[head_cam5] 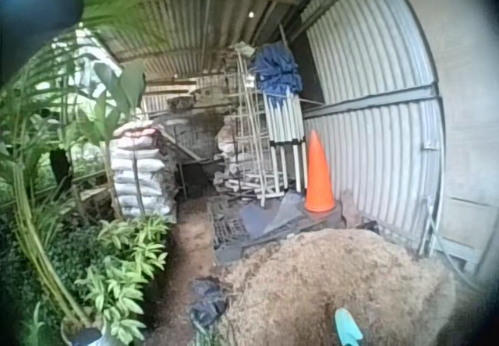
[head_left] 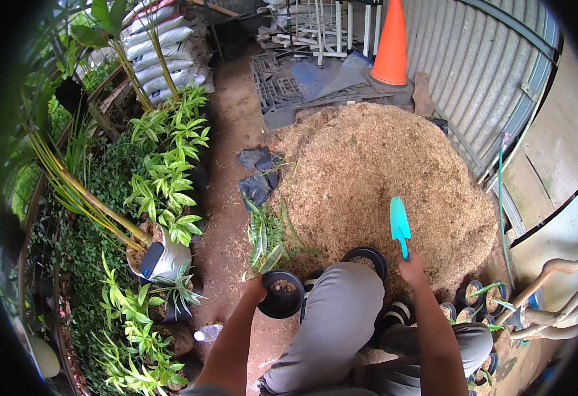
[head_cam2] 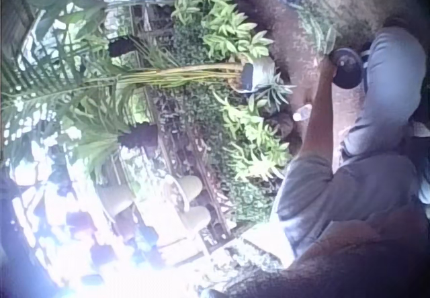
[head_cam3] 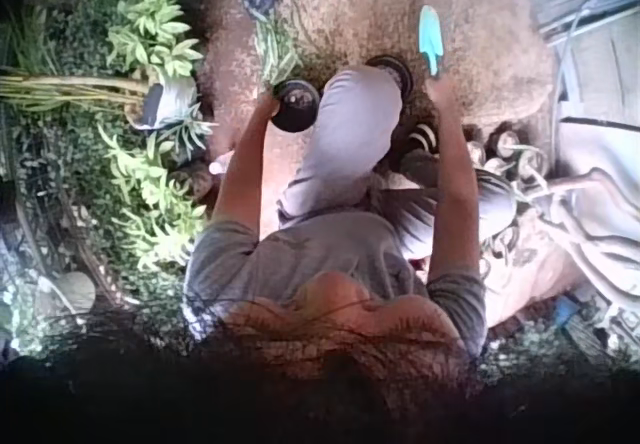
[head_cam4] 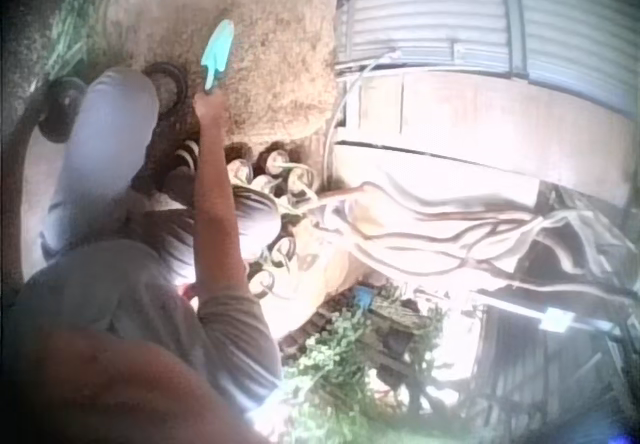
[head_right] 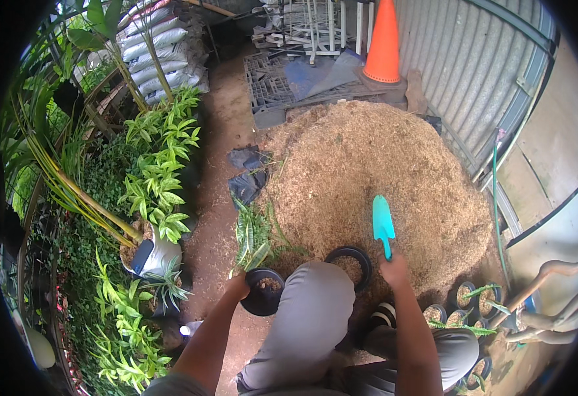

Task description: The person scoops soil into a small black pot using a hand trowel, places a leaf cutting inside, and adds more soil around it.

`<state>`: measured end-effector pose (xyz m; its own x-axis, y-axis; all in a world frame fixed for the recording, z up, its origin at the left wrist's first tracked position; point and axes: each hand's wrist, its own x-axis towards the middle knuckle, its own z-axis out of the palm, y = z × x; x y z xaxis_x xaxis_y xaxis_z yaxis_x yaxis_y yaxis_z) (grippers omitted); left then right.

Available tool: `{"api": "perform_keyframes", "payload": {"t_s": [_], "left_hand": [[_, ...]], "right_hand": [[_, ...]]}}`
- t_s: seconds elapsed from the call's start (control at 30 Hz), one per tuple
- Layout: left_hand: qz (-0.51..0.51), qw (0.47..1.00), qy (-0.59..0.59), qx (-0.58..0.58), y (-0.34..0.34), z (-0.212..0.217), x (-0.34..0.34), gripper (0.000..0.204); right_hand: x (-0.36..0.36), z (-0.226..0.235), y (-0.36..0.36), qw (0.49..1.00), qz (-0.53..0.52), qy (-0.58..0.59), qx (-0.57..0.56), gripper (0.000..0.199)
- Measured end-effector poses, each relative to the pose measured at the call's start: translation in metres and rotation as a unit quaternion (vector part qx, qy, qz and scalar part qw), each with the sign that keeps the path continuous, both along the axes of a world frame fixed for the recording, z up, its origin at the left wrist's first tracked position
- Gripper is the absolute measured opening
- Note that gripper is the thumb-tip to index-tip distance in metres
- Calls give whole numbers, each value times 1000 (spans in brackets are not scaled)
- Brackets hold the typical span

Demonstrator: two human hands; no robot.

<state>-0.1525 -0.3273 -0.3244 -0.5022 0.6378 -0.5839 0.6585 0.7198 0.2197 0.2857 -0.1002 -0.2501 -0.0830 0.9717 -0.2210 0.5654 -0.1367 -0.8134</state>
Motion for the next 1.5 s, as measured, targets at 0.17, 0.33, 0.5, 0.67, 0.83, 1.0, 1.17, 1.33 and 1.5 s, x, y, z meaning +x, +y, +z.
{"api": "perform_keyframes", "payload": {"t_s": [0.17,0.33,0.5,0.67,0.83,1.0,1.17,1.33,1.5], "left_hand": [[147,969,-107,170,-34,-18,-22,38],[434,643,-589,226,-24,11,-59,16],[432,577,-690,67,5,-7,-50,22],[359,771,-514,114,-9,-2,-60,19],[84,980,29,177,-25,56,-42,43],[26,931,-105,348,-126,-95,-71,40],[106,978,-112,139,-134,-103,-63,41],[30,961,-34,274,-35,-15,-82,34],[-109,933,-43,339,91,104,-74,21]], "right_hand": [[-3,-2,-19,999,-1,3,-41,22],[-1,-9,-18,998,-42,26,-51,20],[-9,3,-22,998,-34,50,-36,18],[-13,14,-31,998,-7,49,-25,17],[4,-9,-35,998,-43,34,-27,18],[-7,-28,-35,999,-14,-15,-25,25],[-7,-37,-44,992,-19,-119,-41,34],[-6,-26,-29,987,14,-154,-45,39],[-15,-22,27,976,76,-205,-10,31]]}}
